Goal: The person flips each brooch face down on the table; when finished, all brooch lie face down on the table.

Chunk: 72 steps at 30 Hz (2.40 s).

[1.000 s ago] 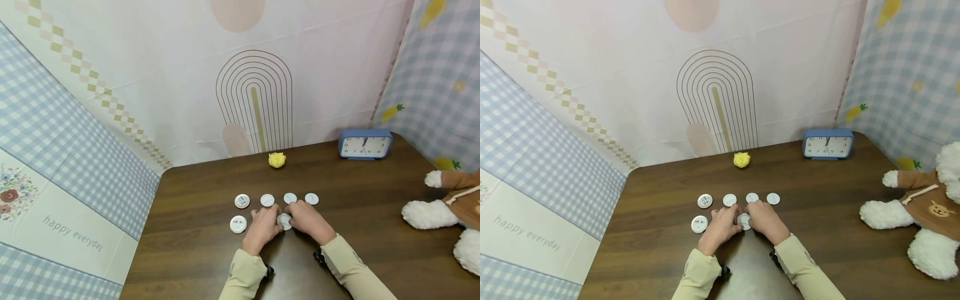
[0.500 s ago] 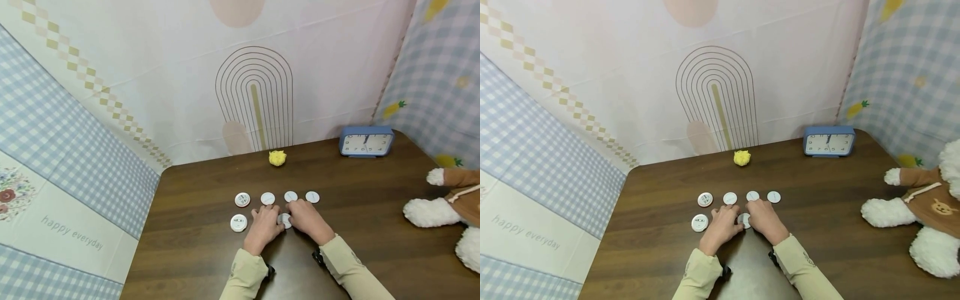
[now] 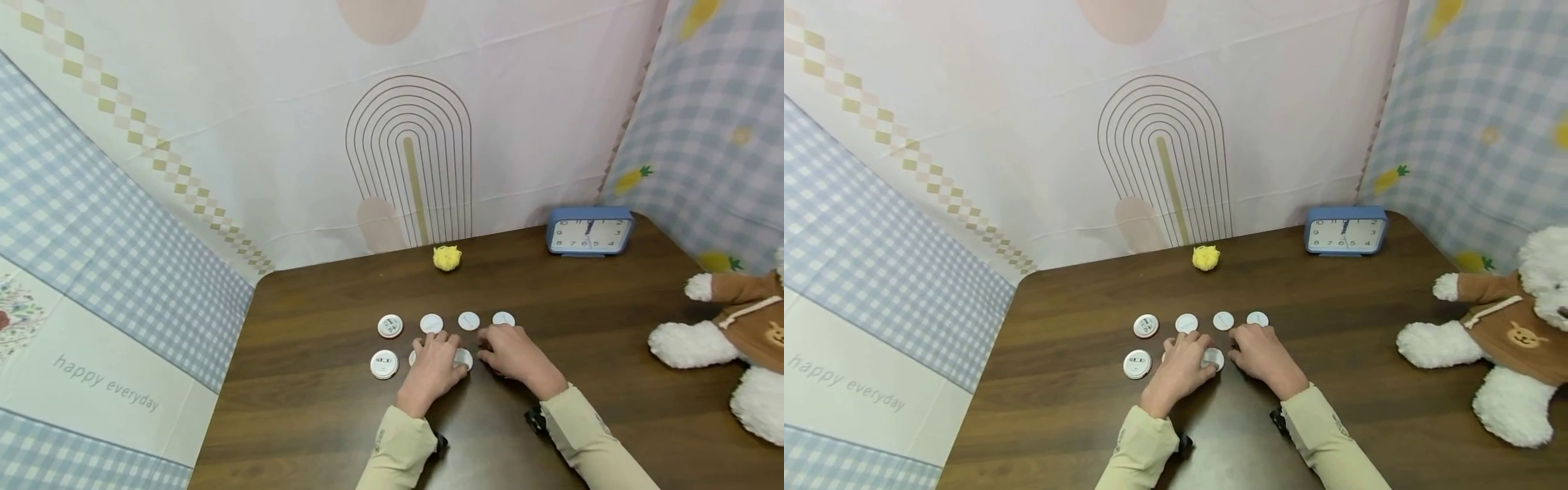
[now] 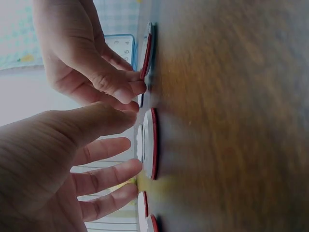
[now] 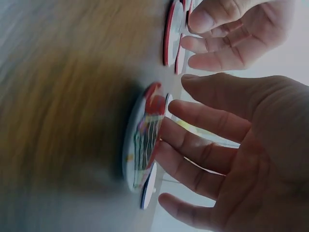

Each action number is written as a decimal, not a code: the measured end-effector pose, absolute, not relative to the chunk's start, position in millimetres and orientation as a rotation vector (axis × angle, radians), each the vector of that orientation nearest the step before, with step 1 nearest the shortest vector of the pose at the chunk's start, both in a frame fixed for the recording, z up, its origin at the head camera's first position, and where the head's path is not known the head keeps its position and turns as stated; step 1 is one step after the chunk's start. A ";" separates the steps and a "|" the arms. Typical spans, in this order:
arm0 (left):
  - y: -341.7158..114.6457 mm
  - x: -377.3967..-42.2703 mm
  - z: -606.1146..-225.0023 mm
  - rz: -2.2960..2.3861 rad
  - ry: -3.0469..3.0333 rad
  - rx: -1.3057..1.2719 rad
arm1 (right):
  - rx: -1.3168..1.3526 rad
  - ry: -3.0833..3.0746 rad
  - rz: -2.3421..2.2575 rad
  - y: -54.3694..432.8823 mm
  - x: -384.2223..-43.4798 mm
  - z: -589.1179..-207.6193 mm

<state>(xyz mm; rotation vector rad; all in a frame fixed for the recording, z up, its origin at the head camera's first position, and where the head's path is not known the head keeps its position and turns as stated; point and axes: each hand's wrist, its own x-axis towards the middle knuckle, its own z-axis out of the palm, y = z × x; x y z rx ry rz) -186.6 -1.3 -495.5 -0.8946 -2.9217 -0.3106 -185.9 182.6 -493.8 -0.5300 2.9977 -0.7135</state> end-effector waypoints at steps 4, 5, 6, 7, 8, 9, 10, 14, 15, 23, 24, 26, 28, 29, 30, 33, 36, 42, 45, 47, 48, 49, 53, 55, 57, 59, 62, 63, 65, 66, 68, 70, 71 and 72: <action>3.5 -187.6 -494.4 -0.286 -2.921 -0.925 | -0.539 3.000 -0.714 190.5 -186.0 -492.5; 5.0 -187.8 -494.3 -0.282 -2.924 -0.936 | -0.543 3.005 -0.710 192.3 -185.6 -491.9; 6.6 -188.0 -494.4 -0.277 -2.928 -0.945 | -0.546 3.006 -0.710 194.0 -185.0 -491.3; 8.3 -188.3 -494.6 -0.271 -2.932 -0.955 | -0.548 3.006 -0.709 195.8 -184.4 -491.1; 9.9 -188.4 -494.8 -0.267 -2.934 -0.966 | -0.551 3.005 -0.709 197.5 -183.5 -490.7; 11.6 -188.5 -494.6 -0.267 -2.937 -0.976 | -0.557 3.005 -0.707 199.3 -182.4 -490.1; 13.1 -188.5 -494.5 -0.264 -2.940 -0.983 | -0.559 3.006 -0.705 200.9 -181.2 -489.7; 17.9 -187.6 -493.6 -0.260 -2.948 -0.996 | -0.536 2.984 -0.682 205.9 -174.5 -489.5; 19.0 -187.2 -493.4 -0.258 -2.951 -0.997 | -0.524 2.975 -0.673 206.7 -172.5 -489.7; 29.2 -180.9 -495.1 -0.208 -2.973 -1.055 | -0.487 2.938 -0.703 212.4 -162.8 -498.1; 30.6 -180.3 -495.4 -0.194 -2.971 -1.061 | -0.494 2.939 -0.718 212.9 -161.9 -498.3; 33.4 -179.3 -496.2 -0.178 -2.965 -1.073 | -0.530 2.951 -0.740 214.3 -160.9 -499.3; 35.6 -179.0 -497.4 -0.171 -2.954 -1.083 | -0.569 2.964 -0.746 215.8 -160.3 -499.4; 36.7 -179.1 -498.0 -0.170 -2.946 -1.089 | -0.579 2.969 -0.749 216.6 -160.3 -499.3; 37.7 -179.0 -498.5 -0.166 -2.938 -1.093 | -0.594 2.972 -0.746 217.4 -160.2 -499.2; 39.6 -179.7 -500.4 -0.166 -2.915 -1.102 | -0.618 2.971 -0.732 218.9 -160.8 -498.4; 41.2 -180.1 -500.2 -0.165 -2.900 -1.100 | -0.625 2.966 -0.717 219.4 -161.5 -497.4; 43.1 -182.1 -499.5 -0.169 -2.876 -1.102 | -0.628 2.912 -0.725 221.9 -164.6 -494.2; 41.0 -182.1 -499.3 -0.162 -2.864 -1.113 | -0.625 2.850 -0.778 223.6 -166.5 -492.7; 39.4 -182.3 -498.0 -0.167 -2.854 -1.123 | -0.625 2.809 -0.823 225.6 -167.8 -491.1; 38.6 -182.7 -497.3 -0.173 -2.848 -1.127 | -0.628 2.790 -0.849 226.7 -168.2 -489.8; 37.9 -183.2 -496.3 -0.177 -2.841 -1.131 | -0.624 2.769 -0.876 227.6 -168.5 -488.7; 36.5 -185.8 -493.3 -0.202 -2.824 -1.138 | -0.653 2.731 -0.936 231.1 -169.2 -483.9; 36.6 -186.9 -492.0 -0.219 -2.814 -1.135 | -0.664 2.724 -0.949 232.2 -169.2 -482.1; 36.7 -187.3 -491.3 -0.236 -2.806 -1.130 | -0.680 2.728 -0.949 232.9 -169.0 -480.7; 37.0 -187.3 -491.1 -0.248 -2.797 -1.127 | -0.690 2.735 -0.946 233.4 -168.7 -479.5; 37.4 -187.2 -491.8 -0.258 -2.787 -1.122 | -0.695 2.761 -0.929 233.9 -168.4 -478.8; 37.7 -187.2 -492.0 -0.259 -2.785 -1.119 | -0.694 2.769 -0.925 234.1 -168.6 -478.7; 38.2 -187.2 -492.0 -0.262 -2.785 -1.113 | -0.703 2.788 -0.918 234.2 -169.2 -479.0; 38.7 -187.4 -492.1 -0.266 -2.786 -1.109 | -0.711 2.796 -0.915 234.1 -169.7 -479.5; 39.5 -187.5 -491.7 -0.267 -2.791 -1.099 | -0.727 2.812 -0.907 233.6 -170.8 -480.1; 40.6 -187.8 -491.4 -0.259 -2.794 -1.090 | -0.740 2.829 -0.899 232.8 -171.8 -480.7; 41.2 -188.0 -491.4 -0.255 -2.794 -1.088 | -0.740 2.838 -0.894 232.4 -172.3 -481.1; 41.8 -188.4 -491.9 -0.244 -2.792 -1.088 | -0.743 2.853 -0.888 231.7 -172.9 -481.8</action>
